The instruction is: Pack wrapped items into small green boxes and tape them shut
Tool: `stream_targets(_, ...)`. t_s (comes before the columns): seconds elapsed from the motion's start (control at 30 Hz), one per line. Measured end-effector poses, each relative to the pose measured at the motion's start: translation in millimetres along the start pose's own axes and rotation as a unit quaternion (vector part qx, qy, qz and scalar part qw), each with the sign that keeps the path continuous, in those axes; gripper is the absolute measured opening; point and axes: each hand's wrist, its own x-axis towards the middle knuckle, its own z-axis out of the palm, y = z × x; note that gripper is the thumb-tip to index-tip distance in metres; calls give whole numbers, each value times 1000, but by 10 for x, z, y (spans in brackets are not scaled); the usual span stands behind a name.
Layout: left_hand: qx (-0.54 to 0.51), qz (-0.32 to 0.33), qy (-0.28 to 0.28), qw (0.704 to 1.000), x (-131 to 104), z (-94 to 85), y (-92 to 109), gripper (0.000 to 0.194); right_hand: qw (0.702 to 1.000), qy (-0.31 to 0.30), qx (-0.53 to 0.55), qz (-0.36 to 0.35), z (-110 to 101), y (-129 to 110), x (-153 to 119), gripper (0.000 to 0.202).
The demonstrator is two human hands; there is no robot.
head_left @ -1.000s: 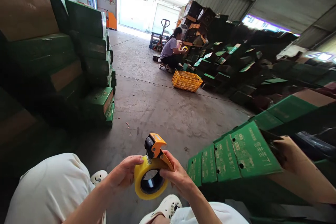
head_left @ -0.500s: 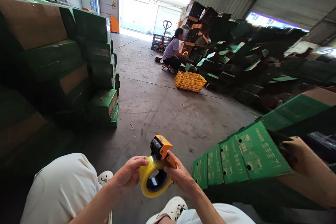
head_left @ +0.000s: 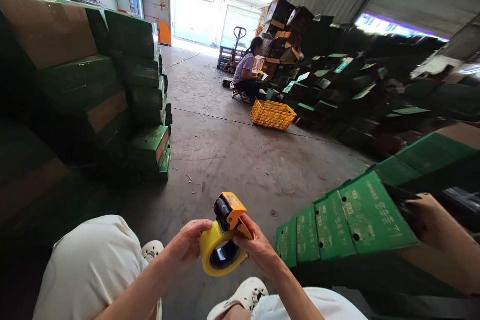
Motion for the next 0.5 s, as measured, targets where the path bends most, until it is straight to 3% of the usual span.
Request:
stream_targets(0.17,-46,-26,55,997,87,-5,-150,30,1000,-12,-8,-9,23,67,30,58)
stream_targets(0.4,-41,-20,-6,999,26,15,-57,33,1000,8,20,-13,75,-26,36,61)
stream_targets(0.5,-43,-21,22,999,35,-9,-74,27,1000,9,27,-10,76,-19,36,61)
